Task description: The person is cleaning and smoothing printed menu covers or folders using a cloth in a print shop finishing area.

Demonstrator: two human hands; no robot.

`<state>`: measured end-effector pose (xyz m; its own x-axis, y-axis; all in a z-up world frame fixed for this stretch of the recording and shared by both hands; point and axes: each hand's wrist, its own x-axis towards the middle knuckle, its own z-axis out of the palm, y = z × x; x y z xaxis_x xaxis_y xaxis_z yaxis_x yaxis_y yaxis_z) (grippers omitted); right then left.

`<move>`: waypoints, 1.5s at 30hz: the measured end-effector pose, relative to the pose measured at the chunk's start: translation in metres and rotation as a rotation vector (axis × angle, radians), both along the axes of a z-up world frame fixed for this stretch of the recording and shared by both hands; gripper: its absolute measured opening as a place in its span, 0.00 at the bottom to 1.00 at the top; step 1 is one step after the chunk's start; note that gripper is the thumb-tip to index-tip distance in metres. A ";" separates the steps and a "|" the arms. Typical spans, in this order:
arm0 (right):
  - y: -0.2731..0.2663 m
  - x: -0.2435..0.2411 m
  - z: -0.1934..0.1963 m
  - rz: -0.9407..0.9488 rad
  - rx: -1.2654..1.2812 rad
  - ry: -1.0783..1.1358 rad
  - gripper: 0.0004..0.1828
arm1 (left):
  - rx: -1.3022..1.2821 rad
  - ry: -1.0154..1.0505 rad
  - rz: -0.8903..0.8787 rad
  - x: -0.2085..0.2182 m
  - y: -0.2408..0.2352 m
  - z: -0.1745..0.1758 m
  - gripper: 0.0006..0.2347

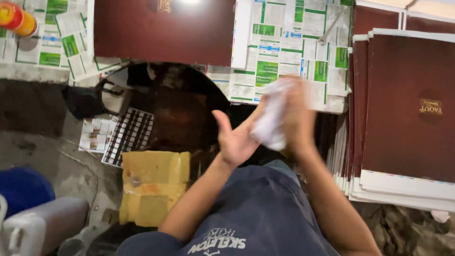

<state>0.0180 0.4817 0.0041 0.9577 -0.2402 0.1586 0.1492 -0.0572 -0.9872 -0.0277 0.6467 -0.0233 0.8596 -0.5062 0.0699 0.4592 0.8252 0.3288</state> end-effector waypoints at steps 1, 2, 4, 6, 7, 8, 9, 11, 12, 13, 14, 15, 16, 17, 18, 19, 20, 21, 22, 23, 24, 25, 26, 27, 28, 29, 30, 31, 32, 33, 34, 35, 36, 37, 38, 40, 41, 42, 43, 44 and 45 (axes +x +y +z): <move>0.025 -0.007 -0.002 0.040 -0.354 -0.162 0.19 | 0.078 0.000 0.061 0.001 -0.003 -0.022 0.56; 0.051 -0.014 -0.005 0.083 -0.708 -0.316 0.19 | 0.159 0.001 0.121 0.002 -0.005 -0.045 0.54; 0.064 -0.018 -0.009 0.085 -0.609 -0.219 0.17 | 0.198 -0.019 0.149 0.000 0.002 -0.051 0.53; 0.075 -0.023 -0.007 0.097 -0.507 -0.121 0.17 | 0.235 -0.033 0.182 -0.003 0.006 -0.053 0.52; 0.080 -0.027 -0.003 0.104 -0.465 -0.091 0.19 | 0.240 -0.019 0.235 -0.005 0.008 -0.053 0.50; 0.084 -0.029 0.001 0.115 -0.422 -0.067 0.22 | 0.244 -0.010 0.293 -0.005 0.009 -0.053 0.48; 0.089 -0.035 -0.011 0.112 -0.423 -0.066 0.22 | 0.243 -0.010 0.290 -0.001 0.008 -0.035 0.48; 0.098 -0.044 -0.033 0.185 -0.410 -0.068 0.19 | 0.480 0.090 0.591 0.008 0.009 0.002 0.37; 0.101 -0.046 -0.041 0.184 -0.409 -0.067 0.19 | 0.481 0.091 0.590 0.005 0.012 -0.019 0.37; 0.103 -0.048 -0.048 0.252 -0.397 0.007 0.19 | 0.499 0.084 0.696 0.001 0.014 -0.039 0.31; 0.105 -0.044 -0.055 0.321 -0.384 0.069 0.18 | 0.514 0.069 0.807 0.004 0.018 -0.059 0.27; 0.103 -0.038 -0.044 0.321 -0.383 0.058 0.18 | 0.513 0.059 0.812 0.007 0.024 -0.060 0.27; 0.101 -0.035 -0.034 0.486 -0.360 0.039 0.20 | 0.464 0.199 0.820 0.008 0.029 -0.061 0.25; 0.098 -0.032 -0.023 0.652 -0.335 0.022 0.22 | 0.415 0.338 0.827 0.009 0.034 -0.062 0.23; 0.096 -0.030 -0.033 0.651 -0.334 0.016 0.22 | 0.415 0.332 0.829 0.009 0.033 -0.066 0.23; 0.093 -0.029 -0.042 0.593 -0.337 -0.020 0.17 | 0.487 0.314 0.884 0.008 0.031 -0.070 0.23; 0.089 -0.027 -0.051 0.538 -0.341 -0.057 0.12 | 0.558 0.297 0.942 0.008 0.028 -0.075 0.25; 0.086 -0.023 -0.052 0.540 -0.342 -0.063 0.12 | 0.556 0.293 0.946 0.012 0.026 -0.073 0.25; 0.083 -0.019 -0.053 0.498 -0.369 -0.035 0.13 | 0.783 0.250 0.983 0.015 0.024 -0.072 0.22; 0.079 -0.015 -0.055 0.456 -0.397 -0.007 0.14 | 1.010 0.203 1.013 0.019 0.021 -0.071 0.20; 0.076 -0.011 -0.050 0.455 -0.393 -0.017 0.14 | 1.011 0.194 1.019 0.022 0.021 -0.065 0.20; 0.072 -0.008 -0.046 0.419 -0.385 -0.020 0.13 | 1.205 0.113 1.072 0.025 0.021 -0.059 0.19; 0.067 -0.005 -0.043 0.381 -0.376 -0.017 0.13 | 1.401 0.030 1.116 0.028 0.019 -0.054 0.19; 0.064 -0.001 -0.042 0.377 -0.372 -0.021 0.13 | 1.402 0.023 1.117 0.032 0.017 -0.057 0.19; 0.060 0.000 -0.041 0.363 -0.410 0.027 0.09 | 1.394 0.040 1.096 0.035 0.014 -0.061 0.20; 0.055 0.002 -0.040 0.349 -0.448 0.076 0.04 | 1.386 0.056 1.075 0.037 0.011 -0.064 0.21; 0.052 0.005 -0.038 0.342 -0.444 0.083 0.04 | 1.390 0.054 1.065 0.044 0.008 -0.070 0.21; 0.048 0.008 -0.036 0.324 -0.451 0.015 0.03 | 1.370 0.131 1.072 0.050 0.005 -0.075 0.20; 0.044 0.011 -0.033 0.306 -0.463 -0.055 0.02 | 1.346 0.208 1.079 0.057 0.002 -0.081 0.19; 0.040 0.013 -0.033 0.299 -0.463 -0.050 0.02 | 1.346 0.206 1.070 0.060 -0.002 -0.081 0.19; 0.037 0.018 -0.033 0.217 -0.519 -0.053 0.10 | 1.150 0.247 1.002 0.066 -0.004 -0.081 0.18; 0.034 0.023 -0.033 0.134 -0.573 -0.056 0.19 | 0.955 0.285 0.929 0.072 -0.007 -0.080 0.18; 0.028 0.027 -0.041 0.126 -0.572 -0.067 0.19 | 0.951 0.272 0.931 0.079 -0.012 -0.083 0.18; 0.022 0.031 -0.049 0.108 -0.595 -0.018 0.21 | 0.970 0.272 0.897 0.085 -0.018 -0.086 0.18; 0.016 0.034 -0.057 0.094 -0.618 0.033 0.22 | 0.988 0.276 0.863 0.090 -0.024 -0.090 0.17; 0.003 0.038 -0.066 0.130 -0.540 0.078 0.21 | 0.992 0.268 0.861 0.096 -0.033 -0.089 0.16; -0.003 0.040 -0.071 0.169 -0.460 0.131 0.19 | 1.001 0.268 0.856 0.098 -0.037 -0.089 0.14; -0.009 0.039 -0.058 0.172 -0.460 0.122 0.19 | 0.998 0.263 0.864 0.099 -0.042 -0.080 0.14; -0.015 0.039 -0.045 0.243 -0.317 -0.037 0.10 | 1.099 0.212 0.905 0.100 -0.047 -0.072 0.12; -0.019 0.036 -0.032 0.321 -0.170 -0.192 0.06 | 1.203 0.165 0.950 0.098 -0.050 -0.063 0.10; -0.026 0.035 -0.048 0.330 -0.168 -0.200 0.06 | 1.202 0.165 0.963 0.096 -0.055 -0.067 0.10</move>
